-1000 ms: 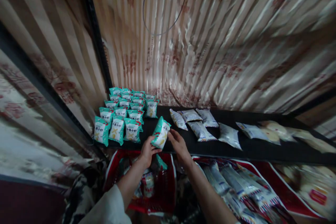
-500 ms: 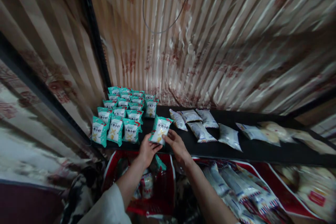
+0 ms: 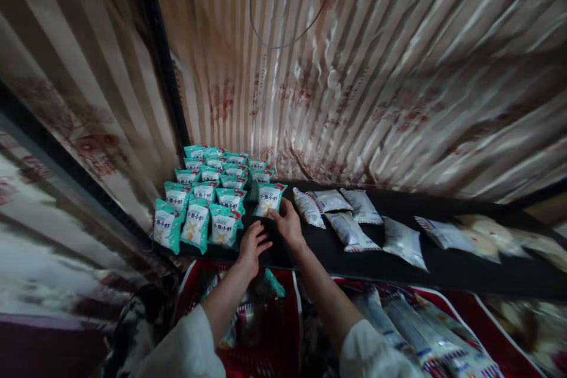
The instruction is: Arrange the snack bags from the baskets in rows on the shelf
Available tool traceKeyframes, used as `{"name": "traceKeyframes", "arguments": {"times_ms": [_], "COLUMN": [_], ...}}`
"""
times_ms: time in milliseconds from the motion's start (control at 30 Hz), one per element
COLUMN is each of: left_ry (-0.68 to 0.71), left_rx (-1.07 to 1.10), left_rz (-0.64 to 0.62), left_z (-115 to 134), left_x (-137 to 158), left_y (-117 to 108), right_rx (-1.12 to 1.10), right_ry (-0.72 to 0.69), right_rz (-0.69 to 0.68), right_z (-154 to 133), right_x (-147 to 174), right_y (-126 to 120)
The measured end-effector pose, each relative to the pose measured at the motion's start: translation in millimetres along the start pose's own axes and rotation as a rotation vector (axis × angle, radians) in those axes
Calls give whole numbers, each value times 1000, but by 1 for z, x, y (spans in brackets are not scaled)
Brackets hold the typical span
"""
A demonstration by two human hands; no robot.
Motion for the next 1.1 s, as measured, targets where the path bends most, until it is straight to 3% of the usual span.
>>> {"name": "traceKeyframes", "arguments": {"times_ms": [300, 667, 1100], "left_ry": [42, 160, 270], "left_rx": [-54, -127, -182], "left_rz": [1, -3, -8], "left_z": [18, 19, 25], "left_x": [-17, -32, -31], "left_y": [4, -1, -2], "right_rx": [117, 76, 69], "right_ry": [47, 53, 61], "right_rz": [-96, -180, -155], "right_z": [10, 15, 10], "right_x": [-14, -15, -11], "right_y": [26, 34, 39]}}
Point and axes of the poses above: each hand's wrist, its own x-axis away from the middle knuckle, its own y-axis out of the palm, z = x × y, the point moved 7 cm from there along -x, towards the middle knuckle, and after that the axes turned 15 degrees about -y, right-handed, at the moved point
